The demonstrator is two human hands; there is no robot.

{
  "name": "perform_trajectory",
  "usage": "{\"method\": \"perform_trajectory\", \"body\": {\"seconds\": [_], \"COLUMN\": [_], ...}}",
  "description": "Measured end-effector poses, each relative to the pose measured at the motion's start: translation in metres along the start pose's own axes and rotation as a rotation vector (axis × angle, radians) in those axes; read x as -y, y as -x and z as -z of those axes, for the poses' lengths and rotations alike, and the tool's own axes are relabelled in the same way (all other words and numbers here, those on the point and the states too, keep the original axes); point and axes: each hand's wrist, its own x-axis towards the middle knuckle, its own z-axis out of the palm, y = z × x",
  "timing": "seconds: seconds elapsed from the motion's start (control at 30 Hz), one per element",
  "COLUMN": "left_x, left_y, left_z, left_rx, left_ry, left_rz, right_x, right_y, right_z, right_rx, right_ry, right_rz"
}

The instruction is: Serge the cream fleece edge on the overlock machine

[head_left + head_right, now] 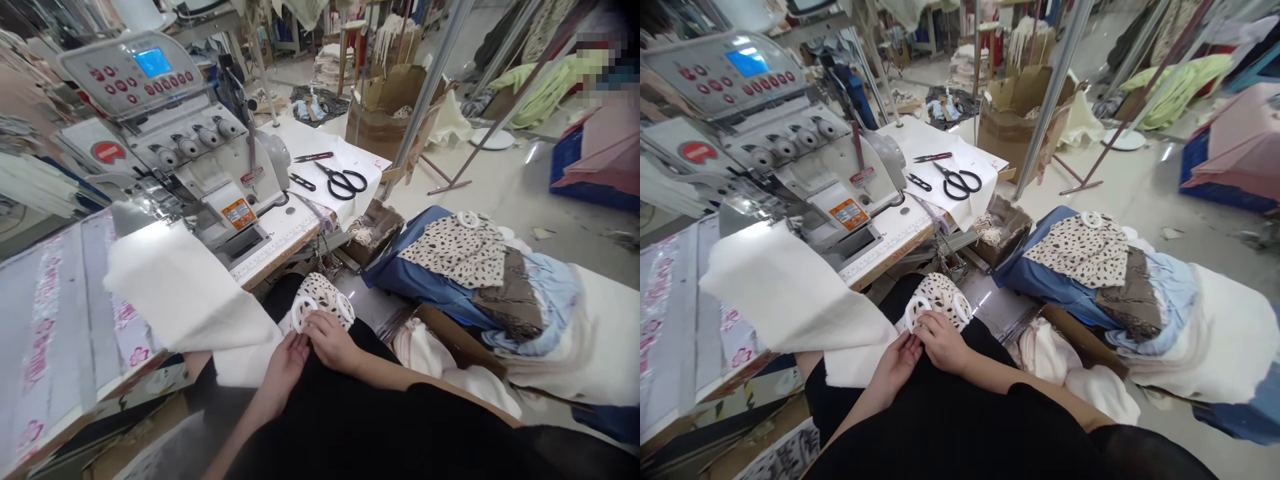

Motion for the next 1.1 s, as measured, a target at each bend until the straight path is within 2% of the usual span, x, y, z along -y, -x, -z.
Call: {"method": "perform_trajectory", "body": {"seconds": [0.17,0.33,0.77,0.97,1.1], "left_x": [-0.002,-0.002,0.000,0.004,0.006], "left_y": [0.003,0.002,0.004,0.005,0.005], "left_z": [-0.002,0.001,0.005,0.004,0.005], "left_rx": [0.002,0.022,0.078,0.122,0.156], "left_ry": [0.019,0.039,0.025,-0.043,-0.133], "left_rz": [0.012,0.013,0.034,0.026,-0.043], "right_x": [-0.004,-0.007,-0.008,-0.013,-0.019], "right_y": [0.008,0.009,0.005,0.000,0.002], "right_z": [0.011,0.014,0.004,0.009,0.016], "right_rx": [-0.111,-0.160,-0.136,-0.147,-0.135], "right_ry": [-0.001,-0.032,-0.003,-0.004,-0.024], "right_rz": [-0.054,-0.109,-0.108,-0.158,-0.130]}}
